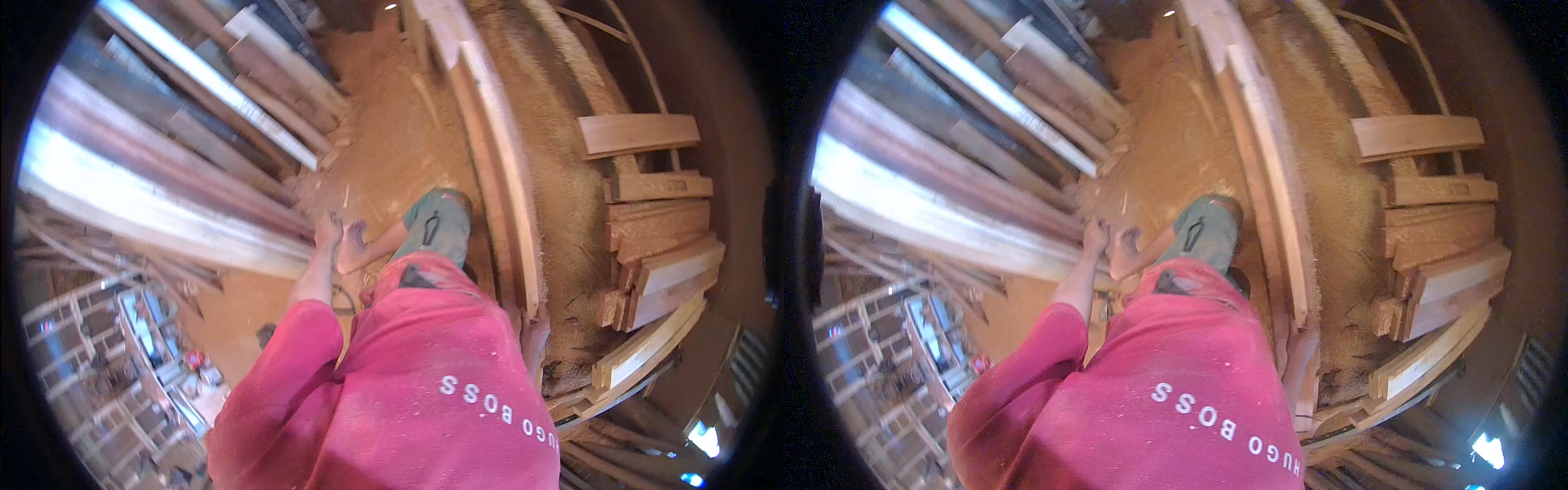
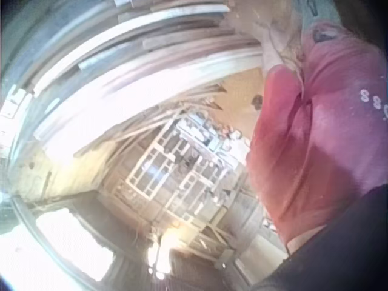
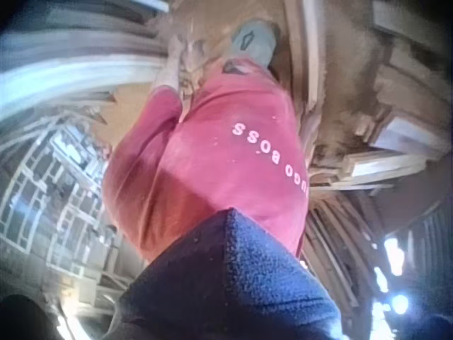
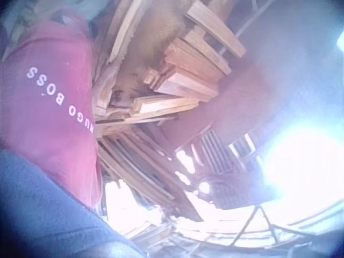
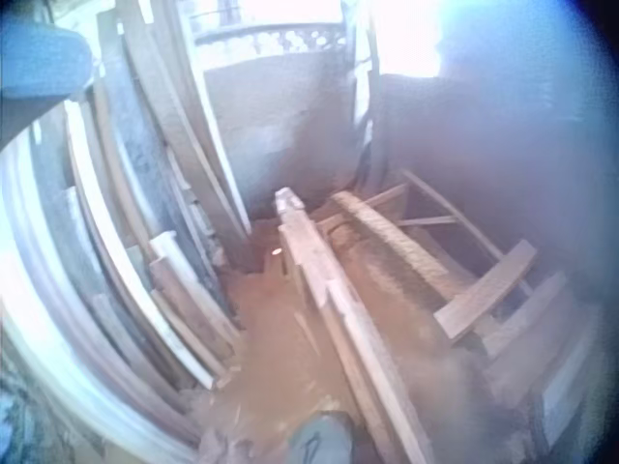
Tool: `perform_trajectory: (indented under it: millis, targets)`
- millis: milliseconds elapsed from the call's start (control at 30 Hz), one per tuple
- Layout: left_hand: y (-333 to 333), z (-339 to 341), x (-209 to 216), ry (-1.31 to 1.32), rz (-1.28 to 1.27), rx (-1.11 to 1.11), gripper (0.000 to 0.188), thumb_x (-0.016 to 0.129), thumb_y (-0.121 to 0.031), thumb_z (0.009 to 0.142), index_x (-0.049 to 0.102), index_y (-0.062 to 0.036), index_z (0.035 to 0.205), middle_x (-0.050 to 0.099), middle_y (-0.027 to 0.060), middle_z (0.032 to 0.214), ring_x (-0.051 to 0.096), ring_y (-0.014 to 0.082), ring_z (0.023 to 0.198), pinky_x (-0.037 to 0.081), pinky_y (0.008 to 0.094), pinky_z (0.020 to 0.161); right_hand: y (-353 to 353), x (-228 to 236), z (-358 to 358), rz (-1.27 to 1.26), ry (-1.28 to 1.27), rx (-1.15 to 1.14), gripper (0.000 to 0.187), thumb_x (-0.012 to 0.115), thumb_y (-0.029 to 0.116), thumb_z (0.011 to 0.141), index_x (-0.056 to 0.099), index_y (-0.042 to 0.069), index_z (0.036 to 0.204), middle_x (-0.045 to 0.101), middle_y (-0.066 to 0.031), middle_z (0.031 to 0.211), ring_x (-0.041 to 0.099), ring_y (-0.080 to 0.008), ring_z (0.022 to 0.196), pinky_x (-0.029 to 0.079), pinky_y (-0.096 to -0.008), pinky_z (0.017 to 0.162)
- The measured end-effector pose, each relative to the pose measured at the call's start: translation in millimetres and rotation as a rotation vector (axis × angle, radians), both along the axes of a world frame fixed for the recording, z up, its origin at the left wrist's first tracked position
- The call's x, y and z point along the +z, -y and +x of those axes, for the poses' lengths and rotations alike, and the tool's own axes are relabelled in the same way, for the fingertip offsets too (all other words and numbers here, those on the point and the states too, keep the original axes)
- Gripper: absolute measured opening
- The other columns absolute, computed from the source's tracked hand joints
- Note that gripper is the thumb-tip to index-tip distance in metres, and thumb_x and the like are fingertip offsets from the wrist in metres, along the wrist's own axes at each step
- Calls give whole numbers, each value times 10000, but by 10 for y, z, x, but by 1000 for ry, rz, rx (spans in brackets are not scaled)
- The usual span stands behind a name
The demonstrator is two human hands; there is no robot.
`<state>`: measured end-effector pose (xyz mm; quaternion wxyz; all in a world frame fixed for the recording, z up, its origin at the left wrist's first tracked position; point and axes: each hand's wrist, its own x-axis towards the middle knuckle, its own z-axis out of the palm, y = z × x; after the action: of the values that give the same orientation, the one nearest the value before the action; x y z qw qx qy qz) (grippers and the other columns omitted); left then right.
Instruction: The person handles various wooden boards, moving them from one area of the workshop to another, and sorting through a pile of lumber.
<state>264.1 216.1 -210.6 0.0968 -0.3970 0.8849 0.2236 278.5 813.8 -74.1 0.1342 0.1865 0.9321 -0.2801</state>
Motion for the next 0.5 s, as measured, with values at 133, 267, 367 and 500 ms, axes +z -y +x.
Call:
perform_trajectory:
  millis: [133,267,367,500]
  targets:
    - [385,376,209,-87,-33,175,338,553,-273,941,673,-38,1153,684,244,1104,633,391,1106,492,459,949,-133,-130,84,56,-36,65,533,784,184,812,610,-9,1278,647,-281,1105,662,-398,901,535,-444,726]
    - [613,718,213,-344,309,442,358,586,-327,971,703,-28,1128,727,151,1038,684,274,962,543,412,835,-267,-243,59,-211,-67,47,509,769,176,830,610,-10,1277,658,-276,1067,671,-383,871,535,-425,720]
    - [335,441,417,-141,810,637,329,575,-302,1009,693,-34,1158,709,66,961,684,196,825,581,374,701,-491,-463,92,-370,16,-6,476,753,156,846,611,-11,1270,667,-259,1058,685,-358,875,540,-406,716]
    - [353,340,570,-105,708,468,295,594,-274,989,705,-60,1159,712,80,941,690,220,769,592,396,673,-465,-434,80,-365,42,9,456,755,153,848,614,-14,1248,680,-236,1028,692,-353,873,541,-401,710]
